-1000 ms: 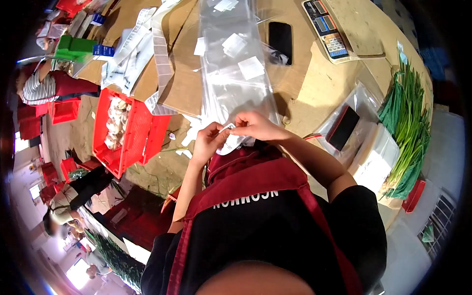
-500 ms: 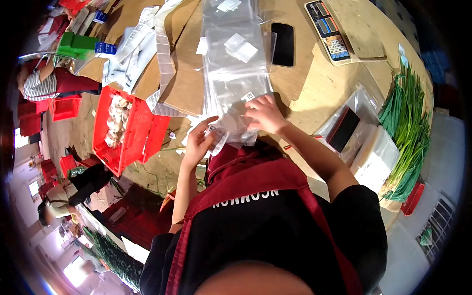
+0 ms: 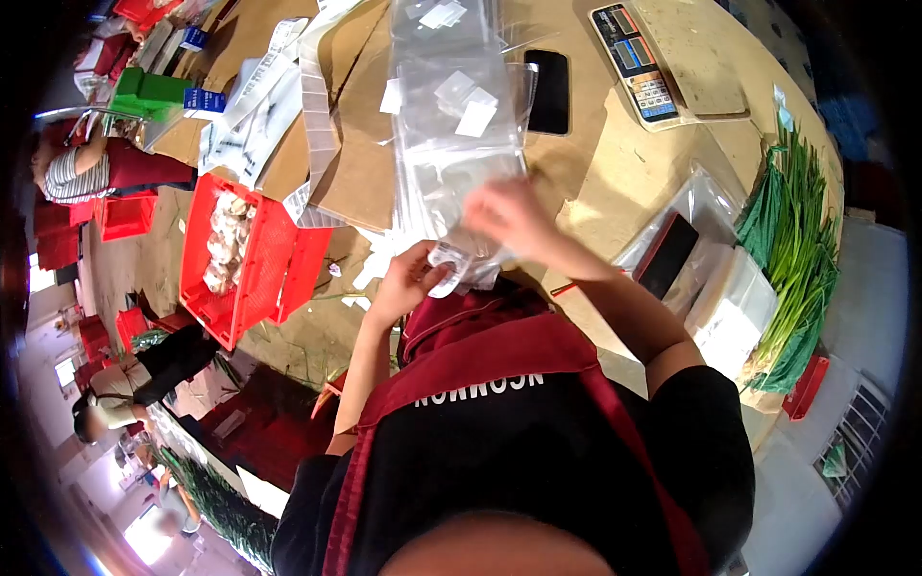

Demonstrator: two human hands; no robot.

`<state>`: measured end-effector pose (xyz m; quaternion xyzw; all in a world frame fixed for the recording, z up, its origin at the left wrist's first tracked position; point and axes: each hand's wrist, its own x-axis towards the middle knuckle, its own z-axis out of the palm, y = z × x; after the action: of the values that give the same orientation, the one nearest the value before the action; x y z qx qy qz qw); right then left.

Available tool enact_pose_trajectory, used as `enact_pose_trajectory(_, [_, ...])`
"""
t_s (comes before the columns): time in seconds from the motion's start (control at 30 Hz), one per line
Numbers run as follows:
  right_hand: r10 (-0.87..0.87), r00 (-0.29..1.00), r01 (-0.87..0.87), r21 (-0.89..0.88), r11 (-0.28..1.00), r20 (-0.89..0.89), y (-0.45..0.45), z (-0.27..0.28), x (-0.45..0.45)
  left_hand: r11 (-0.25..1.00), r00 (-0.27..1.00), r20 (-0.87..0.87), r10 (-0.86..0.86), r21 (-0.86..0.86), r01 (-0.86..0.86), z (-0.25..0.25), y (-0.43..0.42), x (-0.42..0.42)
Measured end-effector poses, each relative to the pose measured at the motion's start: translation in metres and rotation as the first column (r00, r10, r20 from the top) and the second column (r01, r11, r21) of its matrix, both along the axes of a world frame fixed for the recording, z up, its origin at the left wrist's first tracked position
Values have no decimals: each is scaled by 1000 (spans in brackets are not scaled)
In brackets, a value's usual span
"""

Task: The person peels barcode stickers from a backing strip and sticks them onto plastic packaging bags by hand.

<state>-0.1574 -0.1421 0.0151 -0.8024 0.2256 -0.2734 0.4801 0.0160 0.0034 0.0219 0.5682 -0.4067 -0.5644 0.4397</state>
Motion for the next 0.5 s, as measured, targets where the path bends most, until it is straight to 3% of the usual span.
enact_pose_trajectory(0.03, [226,966,-214,108,971,-121,15,-19,2,998,995,78,-65,-21,67,7,-3,-2])
enact_pose_trajectory(0.07, [319,935,-208,487,848,-157,28,-9,1,991,979,159,-125,-36,132,10,-5,-1])
enact_pose_trajectory(0.13, [223,968,-105,617,780,-116,40,-18,2,992,975,182,-124,2,126,8,-4,1])
enact_pose_trajectory(0.2, [314,943,-154,687,710,-114,40,-27,-1,989,970,196,-147,49,140,6,-1,2])
enact_pose_trajectory(0.27, [251,965,-136,671,729,-76,36,-31,-1,996,947,309,-92,51,80,4,-2,0])
enact_pose_trajectory(0.3, [201,979,-130,650,749,-36,31,-32,0,987,923,371,-101,157,45,4,-3,3])
enact_pose_trajectory(0.33, [91,994,-36,595,803,-63,25,-26,2,980,863,489,-124,197,30,3,-5,5])
enact_pose_trajectory(0.37, [67,954,7,248,969,-291,15,-35,1,990,822,560,-108,132,41,-4,-4,8])
enact_pose_trajectory(0.4, [-44,876,-25,-138,990,-480,7,-36,1,996,776,625,-88,68,58,-9,-3,10])
enact_pose_trajectory(0.43, [-46,876,-24,-139,990,-480,4,-34,-2,996,776,625,-88,67,59,-13,0,11])
enact_pose_trajectory(0.5, [-314,677,75,-362,929,-666,-5,-28,-6,1000,877,481,10,-17,-2,-15,2,14])
